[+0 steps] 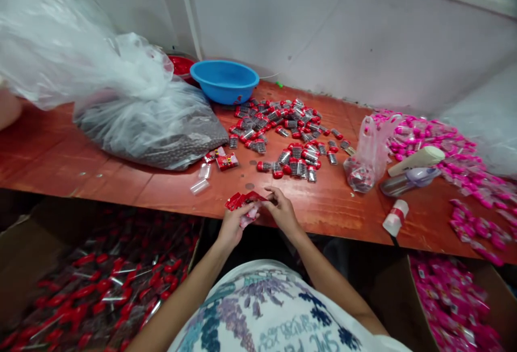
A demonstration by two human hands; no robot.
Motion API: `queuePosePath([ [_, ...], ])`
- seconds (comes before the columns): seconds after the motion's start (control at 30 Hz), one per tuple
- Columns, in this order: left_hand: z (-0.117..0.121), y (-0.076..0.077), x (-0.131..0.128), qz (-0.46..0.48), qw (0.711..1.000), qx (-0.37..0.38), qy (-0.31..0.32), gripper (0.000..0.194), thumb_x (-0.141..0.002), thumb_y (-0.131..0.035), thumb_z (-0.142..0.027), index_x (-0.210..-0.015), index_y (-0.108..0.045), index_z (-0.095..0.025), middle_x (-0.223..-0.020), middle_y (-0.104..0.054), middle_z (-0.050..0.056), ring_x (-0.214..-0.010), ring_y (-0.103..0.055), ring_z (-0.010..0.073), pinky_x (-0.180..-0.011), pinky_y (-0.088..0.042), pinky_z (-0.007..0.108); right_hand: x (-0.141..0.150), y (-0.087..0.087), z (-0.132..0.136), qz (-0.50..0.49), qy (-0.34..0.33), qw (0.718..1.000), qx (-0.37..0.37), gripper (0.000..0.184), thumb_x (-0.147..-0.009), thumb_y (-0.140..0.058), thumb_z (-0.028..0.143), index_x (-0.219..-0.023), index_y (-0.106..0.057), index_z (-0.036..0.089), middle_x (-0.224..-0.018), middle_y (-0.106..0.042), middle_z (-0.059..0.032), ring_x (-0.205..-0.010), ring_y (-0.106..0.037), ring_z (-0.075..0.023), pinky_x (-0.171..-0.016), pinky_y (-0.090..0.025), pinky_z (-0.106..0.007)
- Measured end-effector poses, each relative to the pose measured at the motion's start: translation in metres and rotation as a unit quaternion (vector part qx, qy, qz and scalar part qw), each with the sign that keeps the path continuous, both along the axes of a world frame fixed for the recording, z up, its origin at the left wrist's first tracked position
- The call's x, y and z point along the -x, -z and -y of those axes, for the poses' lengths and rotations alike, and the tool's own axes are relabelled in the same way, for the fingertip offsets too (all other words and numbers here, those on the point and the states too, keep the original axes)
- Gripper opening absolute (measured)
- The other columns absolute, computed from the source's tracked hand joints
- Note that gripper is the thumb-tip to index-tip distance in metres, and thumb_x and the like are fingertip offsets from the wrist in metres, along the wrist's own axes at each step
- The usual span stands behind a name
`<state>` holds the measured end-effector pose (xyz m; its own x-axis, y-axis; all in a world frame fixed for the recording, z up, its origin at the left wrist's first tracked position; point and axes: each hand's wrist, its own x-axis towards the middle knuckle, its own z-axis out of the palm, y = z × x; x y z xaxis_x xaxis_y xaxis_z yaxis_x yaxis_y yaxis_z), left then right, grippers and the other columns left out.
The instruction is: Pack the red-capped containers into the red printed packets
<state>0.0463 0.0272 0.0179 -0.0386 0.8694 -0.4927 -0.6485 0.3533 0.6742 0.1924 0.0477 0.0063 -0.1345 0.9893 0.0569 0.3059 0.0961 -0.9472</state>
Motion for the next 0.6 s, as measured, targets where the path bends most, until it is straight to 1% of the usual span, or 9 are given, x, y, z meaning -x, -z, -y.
queuePosePath([
  [0.1,-0.001,-0.002,0.005,0.010,1.000,-0.016,-0.014,0.027,-0.056,-0.077,-0.008,-0.082,-0.069,-0.010,-0.078,-0.073,0.008,-0.069,-0.069,0.0194,-0.067,-0.056,0.030,0.001,-0.002,-0.004,0.005,-0.037,0.999,-0.015,0.037,-0.083,-0.052,0.024,-0.120,-0.055,0.024,-0.078,-0.059,0.0016,-0.074,-0.058,-0.0147,-0.071,-0.047,-0.026],
  [0.2,-0.002,-0.005,0.009,0.027,0.999,-0.009,-0.017,0.028,-0.057,-0.076,-0.008,-0.083,-0.069,-0.011,-0.079,-0.074,0.008,-0.070,-0.069,0.0190,-0.069,-0.056,0.030,0.003,-0.010,-0.011,0.052,-0.082,0.994,-0.047,0.036,-0.085,-0.049,0.021,-0.120,-0.056,0.024,-0.086,-0.063,-0.0016,-0.082,-0.059,-0.0167,-0.078,-0.047,-0.029],
  [0.27,-0.004,-0.006,0.011,0.031,0.999,0.007,-0.025,0.026,-0.059,-0.076,-0.009,-0.083,-0.069,-0.011,-0.078,-0.073,0.007,-0.068,-0.069,0.0183,-0.064,-0.056,0.029,0.004,-0.016,-0.019,0.078,-0.114,0.988,-0.067,0.034,-0.085,-0.049,0.021,-0.117,-0.059,0.024,-0.093,-0.065,-0.0037,-0.087,-0.060,-0.0177,-0.082,-0.046,-0.031],
  [0.33,-0.006,-0.007,0.014,0.026,0.999,0.021,-0.041,0.023,-0.061,-0.075,-0.010,-0.083,-0.069,-0.011,-0.076,-0.073,0.006,-0.063,-0.067,0.0167,-0.056,-0.055,0.025,0.006,-0.021,-0.028,0.079,-0.162,0.981,-0.071,0.033,-0.087,-0.048,0.021,-0.117,-0.059,0.024,-0.099,-0.066,-0.0039,-0.089,-0.061,-0.0176,-0.083,-0.046,-0.031],
  [0.4,-0.008,-0.006,0.017,0.022,0.997,0.034,-0.062,0.019,-0.062,-0.074,-0.010,-0.080,-0.069,-0.011,-0.071,-0.072,0.005,-0.058,-0.066,0.0148,-0.050,-0.052,0.021,0.009,-0.022,-0.040,0.075,-0.215,0.972,-0.066,0.030,-0.089,-0.047,0.024,-0.116,-0.060,0.024,-0.102,-0.067,-0.0034,-0.090,-0.062,-0.0170,-0.082,-0.046,-0.029],
  [0.43,-0.009,-0.005,0.019,0.024,0.996,0.038,-0.074,0.018,-0.062,-0.074,-0.009,-0.079,-0.068,-0.010,-0.070,-0.071,0.005,-0.057,-0.065,0.0143,-0.049,-0.051,0.021,0.010,-0.021,-0.046,0.089,-0.220,0.969,-0.073,0.028,-0.090,-0.046,0.025,-0.114,-0.061,0.023,-0.101,-0.067,-0.0034,-0.090,-0.062,-0.0167,-0.081,-0.046,-0.029],
  [0.5,-0.012,-0.004,0.024,0.034,0.994,0.044,-0.094,0.017,-0.062,-0.073,-0.007,-0.078,-0.067,-0.009,-0.071,-0.071,0.006,-0.057,-0.065,0.0150,-0.051,-0.053,0.023,0.012,-0.016,-0.061,0.140,-0.173,0.969,-0.107,0.028,-0.093,-0.043,0.026,-0.109,-0.064,0.020,-0.101,-0.067,-0.0060,-0.094,-0.060,-0.0182,-0.085,-0.045,-0.030],
  [0.57,-0.013,-0.002,0.028,0.047,0.992,0.045,-0.109,0.016,-0.063,-0.072,-0.005,-0.077,-0.066,-0.008,-0.072,-0.071,0.008,-0.060,-0.066,0.0170,-0.056,-0.056,0.027,0.011,-0.009,-0.075,0.208,-0.078,0.964,-0.146,0.031,-0.093,-0.040,0.024,-0.111,-0.064,0.017,-0.110,-0.064,-0.0109,-0.106,-0.054,-0.0226,-0.093,-0.039,-0.036],
  [0.6,-0.014,-0.002,0.030,0.054,0.991,0.047,-0.113,0.015,-0.063,-0.071,-0.004,-0.077,-0.065,-0.008,-0.073,-0.071,0.009,-0.062,-0.067,0.0178,-0.058,-0.057,0.029,0.010,-0.005,-0.082,0.243,-0.035,0.956,-0.159,0.032,-0.093,-0.040,0.021,-0.114,-0.063,0.017,-0.117,-0.061,-0.0130,-0.112,-0.049,-0.0254,-0.097,-0.035,-0.040],
])
